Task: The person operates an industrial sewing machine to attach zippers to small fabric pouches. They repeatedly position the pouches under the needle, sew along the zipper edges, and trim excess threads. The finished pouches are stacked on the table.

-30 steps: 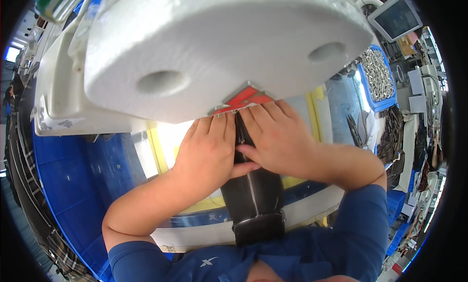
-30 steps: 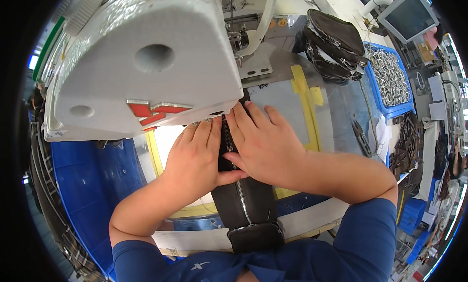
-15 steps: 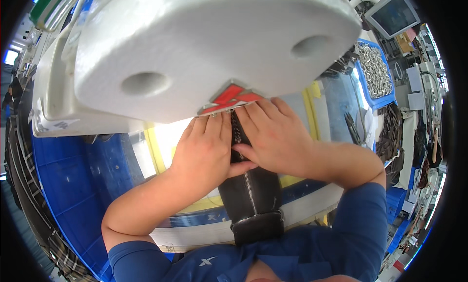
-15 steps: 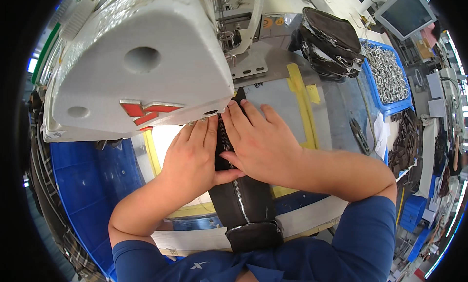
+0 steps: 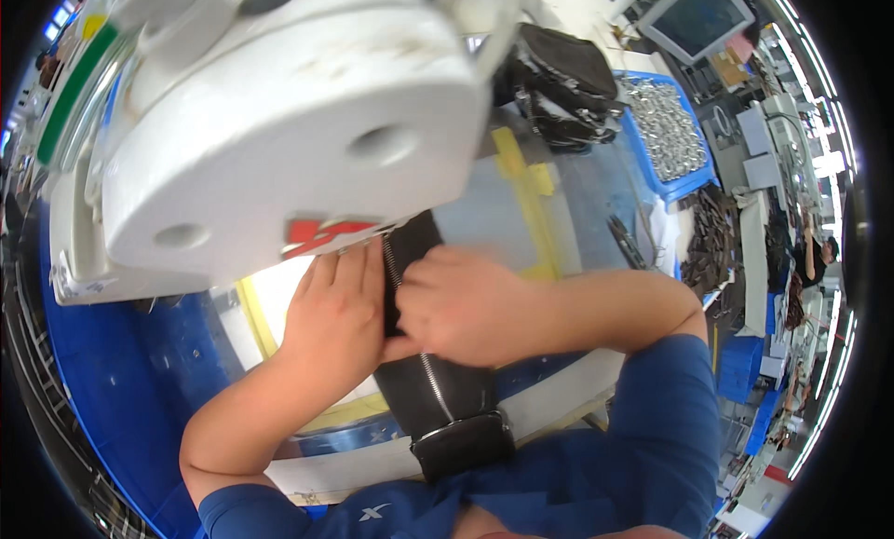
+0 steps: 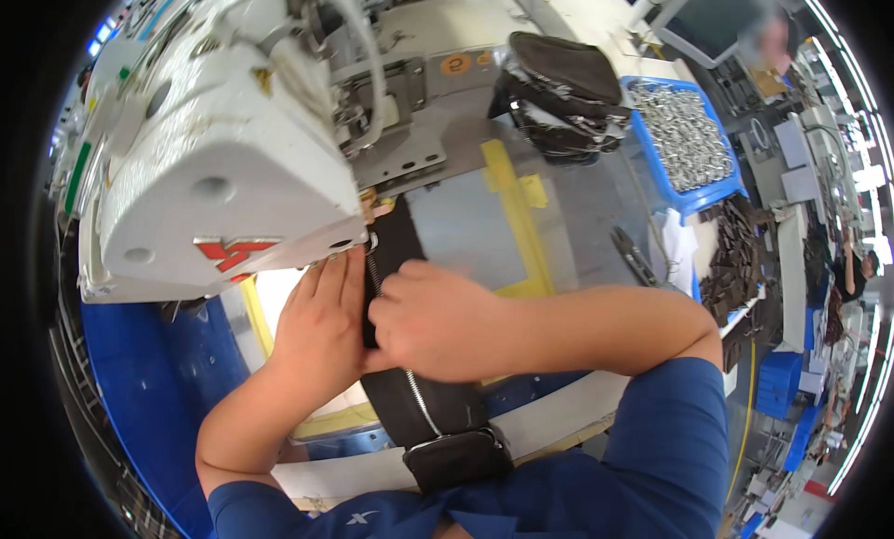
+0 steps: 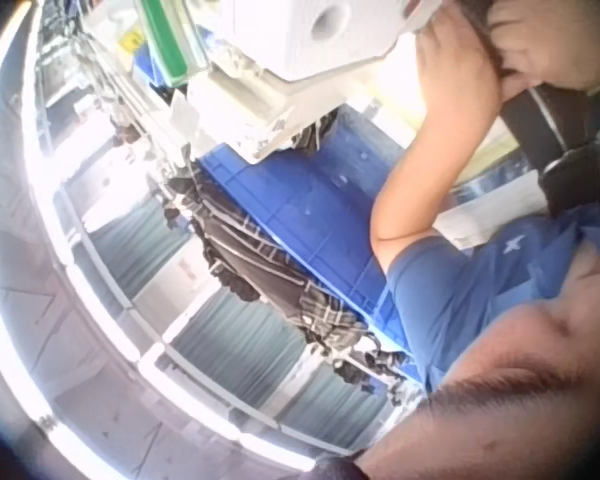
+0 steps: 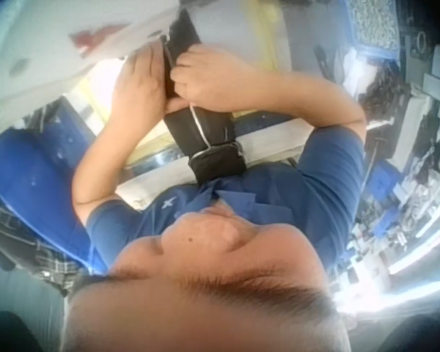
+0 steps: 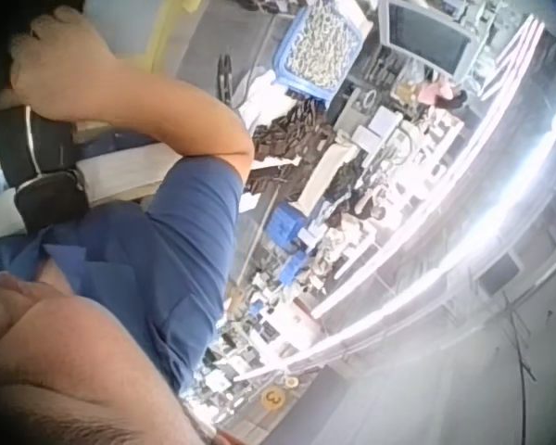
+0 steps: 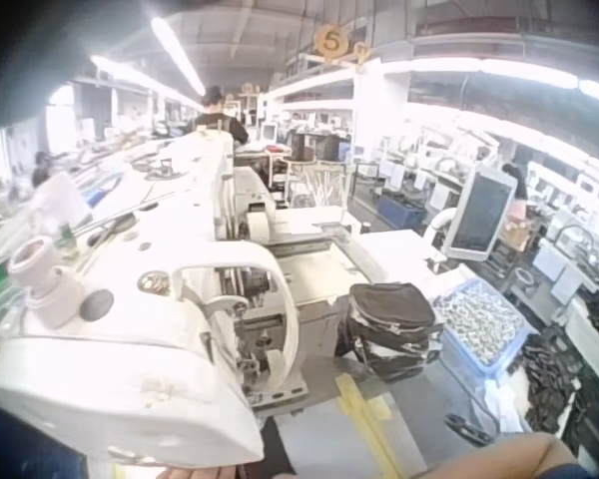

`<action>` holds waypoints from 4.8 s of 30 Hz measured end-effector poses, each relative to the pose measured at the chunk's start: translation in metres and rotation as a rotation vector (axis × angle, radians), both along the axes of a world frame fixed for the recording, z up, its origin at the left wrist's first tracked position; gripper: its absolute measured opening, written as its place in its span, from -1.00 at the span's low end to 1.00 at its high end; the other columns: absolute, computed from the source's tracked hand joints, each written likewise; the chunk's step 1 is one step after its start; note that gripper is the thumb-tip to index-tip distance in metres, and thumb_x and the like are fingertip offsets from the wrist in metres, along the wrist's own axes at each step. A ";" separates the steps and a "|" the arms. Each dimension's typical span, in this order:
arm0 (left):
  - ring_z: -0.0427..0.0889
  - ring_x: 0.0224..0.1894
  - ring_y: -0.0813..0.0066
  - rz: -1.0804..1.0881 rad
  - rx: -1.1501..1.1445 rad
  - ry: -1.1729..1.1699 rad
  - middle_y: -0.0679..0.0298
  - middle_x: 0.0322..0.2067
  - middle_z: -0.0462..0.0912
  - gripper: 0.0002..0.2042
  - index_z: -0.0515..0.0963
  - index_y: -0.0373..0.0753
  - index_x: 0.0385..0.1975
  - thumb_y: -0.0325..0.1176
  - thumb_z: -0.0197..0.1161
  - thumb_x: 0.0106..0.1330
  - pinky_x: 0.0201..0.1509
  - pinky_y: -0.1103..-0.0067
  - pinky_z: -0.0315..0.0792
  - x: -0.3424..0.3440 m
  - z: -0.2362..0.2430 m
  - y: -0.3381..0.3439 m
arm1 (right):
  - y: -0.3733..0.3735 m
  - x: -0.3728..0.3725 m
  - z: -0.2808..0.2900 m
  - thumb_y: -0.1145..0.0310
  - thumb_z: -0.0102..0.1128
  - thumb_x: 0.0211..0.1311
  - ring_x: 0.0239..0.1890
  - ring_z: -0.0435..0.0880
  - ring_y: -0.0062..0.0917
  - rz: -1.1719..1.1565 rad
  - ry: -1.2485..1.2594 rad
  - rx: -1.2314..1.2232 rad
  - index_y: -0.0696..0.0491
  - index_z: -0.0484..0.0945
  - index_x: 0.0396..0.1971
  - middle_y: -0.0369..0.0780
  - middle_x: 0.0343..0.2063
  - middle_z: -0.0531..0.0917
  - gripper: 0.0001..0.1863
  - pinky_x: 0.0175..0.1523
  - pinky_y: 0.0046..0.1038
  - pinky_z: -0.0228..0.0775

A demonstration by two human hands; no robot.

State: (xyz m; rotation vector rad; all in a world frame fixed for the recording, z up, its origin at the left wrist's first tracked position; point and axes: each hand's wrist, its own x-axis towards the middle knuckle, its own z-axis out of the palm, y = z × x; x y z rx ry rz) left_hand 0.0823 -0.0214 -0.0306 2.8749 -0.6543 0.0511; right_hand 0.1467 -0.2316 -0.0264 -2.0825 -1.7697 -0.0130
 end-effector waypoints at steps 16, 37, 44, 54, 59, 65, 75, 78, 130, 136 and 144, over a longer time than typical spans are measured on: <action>0.49 0.31 -0.04 0.008 0.064 0.013 -0.20 0.27 0.47 0.29 0.31 -0.67 0.37 0.52 0.41 -0.07 0.44 0.31 0.39 -0.005 0.010 -0.005 | -0.114 0.143 0.065 0.35 0.36 0.29 0.01 0.74 -0.11 -1.009 -0.080 -0.027 0.12 0.77 -0.06 -0.02 -0.11 0.76 -0.73 0.16 -0.17 0.57; 0.68 0.12 -0.02 -0.045 -0.501 -0.074 -0.17 0.20 0.56 -0.16 0.38 -0.44 0.38 -0.05 0.58 0.21 0.17 0.31 0.61 -0.023 0.069 0.002 | -0.077 -0.011 0.155 0.52 0.33 0.23 -0.43 0.50 -0.76 -0.764 0.522 0.361 0.14 0.73 -0.03 -0.36 -0.43 0.62 -0.71 -0.24 -0.59 0.37; 0.75 -0.18 0.43 0.220 -1.107 0.066 0.10 -0.14 0.77 -0.57 0.54 -0.30 0.21 -0.51 0.45 0.36 -0.12 0.54 0.60 -0.027 0.017 0.012 | -0.036 0.007 0.073 0.40 0.40 0.36 -0.35 0.66 -0.64 -0.436 1.099 0.132 0.13 0.63 0.01 -0.26 -0.34 0.70 -0.72 -0.18 -0.52 0.55; 0.74 -0.34 0.32 0.150 -0.758 -0.179 0.08 -0.16 0.78 -0.74 0.66 -0.33 -0.10 -0.56 0.49 0.23 -0.33 0.50 0.57 -0.011 -0.019 0.015 | -0.016 0.008 -0.005 0.44 0.45 0.19 -0.19 0.72 -0.20 -0.388 0.256 0.316 0.02 0.68 -0.14 -0.21 -0.22 0.74 -0.76 -0.06 -0.21 0.59; 0.75 -0.19 0.15 0.025 -0.637 -0.245 0.07 -0.17 0.77 -0.73 0.71 -0.32 -0.21 -0.65 0.46 0.06 -0.17 0.42 0.64 -0.008 -0.012 0.019 | -0.017 0.004 -0.003 0.46 0.45 0.17 -0.19 0.72 -0.25 -0.363 0.262 0.285 0.01 0.69 -0.19 -0.25 -0.20 0.73 -0.79 -0.06 -0.23 0.57; 0.72 -0.28 0.23 0.040 -0.837 -0.159 0.07 -0.21 0.74 -0.72 0.71 -0.35 -0.15 -0.65 0.45 0.10 -0.22 0.47 0.59 -0.013 -0.014 0.013 | -0.013 0.002 -0.002 0.54 0.51 0.05 -0.31 0.69 -0.26 -0.268 0.277 0.322 0.08 0.76 -0.16 -0.16 -0.27 0.73 -0.70 -0.21 -0.32 0.58; 0.70 -0.32 0.26 0.026 -0.898 -0.032 0.08 -0.29 0.72 -0.75 0.69 -0.39 -0.19 -0.60 0.51 0.12 -0.25 0.51 0.55 -0.013 -0.012 0.013 | -0.009 -0.005 -0.011 0.51 0.38 0.15 -0.34 0.62 -0.35 -0.229 0.220 0.413 0.05 0.70 -0.24 -0.26 -0.32 0.62 -0.83 -0.15 -0.33 0.51; 0.68 -0.36 0.30 0.012 -0.876 -0.063 0.09 -0.30 0.71 -0.77 0.70 -0.38 -0.21 -0.61 0.51 0.13 -0.31 0.51 0.52 -0.013 -0.014 0.013 | -0.010 -0.004 -0.012 0.54 0.42 0.09 -0.33 0.63 -0.34 -0.216 0.222 0.399 0.08 0.71 -0.23 -0.24 -0.31 0.65 -0.79 -0.18 -0.33 0.51; 0.67 -0.35 0.42 0.199 -0.828 0.152 0.17 -0.33 0.74 -0.90 0.71 -0.36 -0.21 -0.56 0.41 0.32 -0.24 0.56 0.50 -0.018 -0.003 0.004 | -0.008 0.004 -0.009 0.47 0.37 0.27 -0.39 0.69 -0.28 -0.308 0.598 0.281 0.11 0.71 -0.28 -0.18 -0.37 0.70 -0.93 -0.31 -0.32 0.51; 0.62 -0.48 0.41 0.209 -0.873 0.132 0.18 -0.42 0.70 -0.91 0.73 -0.31 -0.24 -0.52 0.43 0.30 -0.40 0.54 0.45 -0.014 -0.007 0.003 | -0.003 0.001 -0.010 0.51 0.36 0.24 -0.34 0.67 -0.23 -0.323 0.494 0.300 0.09 0.67 -0.30 -0.18 -0.39 0.65 -0.94 -0.27 -0.25 0.51; 0.63 -0.45 0.36 0.221 -0.864 0.134 0.16 -0.43 0.69 -0.94 0.70 -0.32 -0.27 -0.53 0.40 0.31 -0.37 0.50 0.47 -0.014 -0.011 0.004 | -0.002 0.000 -0.013 0.51 0.35 0.23 -0.33 0.68 -0.24 -0.341 0.546 0.294 0.12 0.68 -0.26 -0.17 -0.36 0.68 -0.90 -0.27 -0.27 0.51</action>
